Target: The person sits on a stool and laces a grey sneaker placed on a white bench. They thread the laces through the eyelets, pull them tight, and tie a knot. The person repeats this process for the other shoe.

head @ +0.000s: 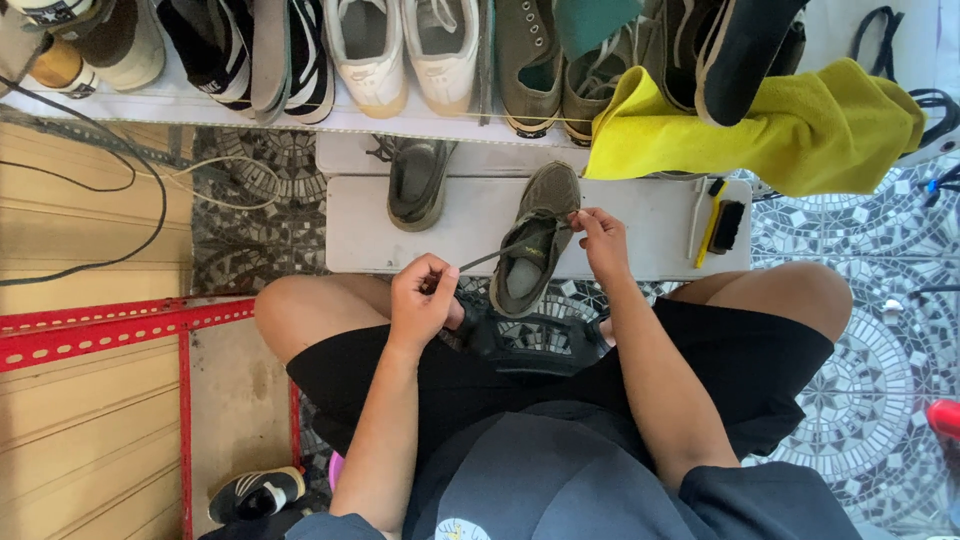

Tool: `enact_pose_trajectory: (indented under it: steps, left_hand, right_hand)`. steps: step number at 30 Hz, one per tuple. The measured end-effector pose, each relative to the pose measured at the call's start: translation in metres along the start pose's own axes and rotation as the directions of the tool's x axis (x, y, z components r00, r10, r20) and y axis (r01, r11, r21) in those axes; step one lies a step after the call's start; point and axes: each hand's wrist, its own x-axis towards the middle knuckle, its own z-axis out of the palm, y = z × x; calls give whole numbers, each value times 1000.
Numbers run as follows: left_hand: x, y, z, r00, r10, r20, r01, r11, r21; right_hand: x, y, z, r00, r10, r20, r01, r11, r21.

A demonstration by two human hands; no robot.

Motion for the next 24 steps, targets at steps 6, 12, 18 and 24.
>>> enact_pose_trajectory:
  steps: [6, 12, 18, 24]
  left_hand:
    - [-5, 22, 6, 999, -44, 14, 45, 999, -30]
    - [-7, 18, 6, 999, -40, 22, 40, 999, 7]
    - [-4, 18, 9, 999, -23, 38, 22, 1000, 10]
    - [-4, 9, 9, 1000, -18, 24, 17, 1000, 20]
  right_hand:
    - [4, -5, -3, 998, -10, 61, 13, 999, -50]
    - [7, -14, -6, 993, -69, 91, 86, 977, -197]
    - [14, -1, -6, 991, -9, 136, 47, 959, -281]
    - [38, 39, -26, 992, 0, 127, 49, 924, -380]
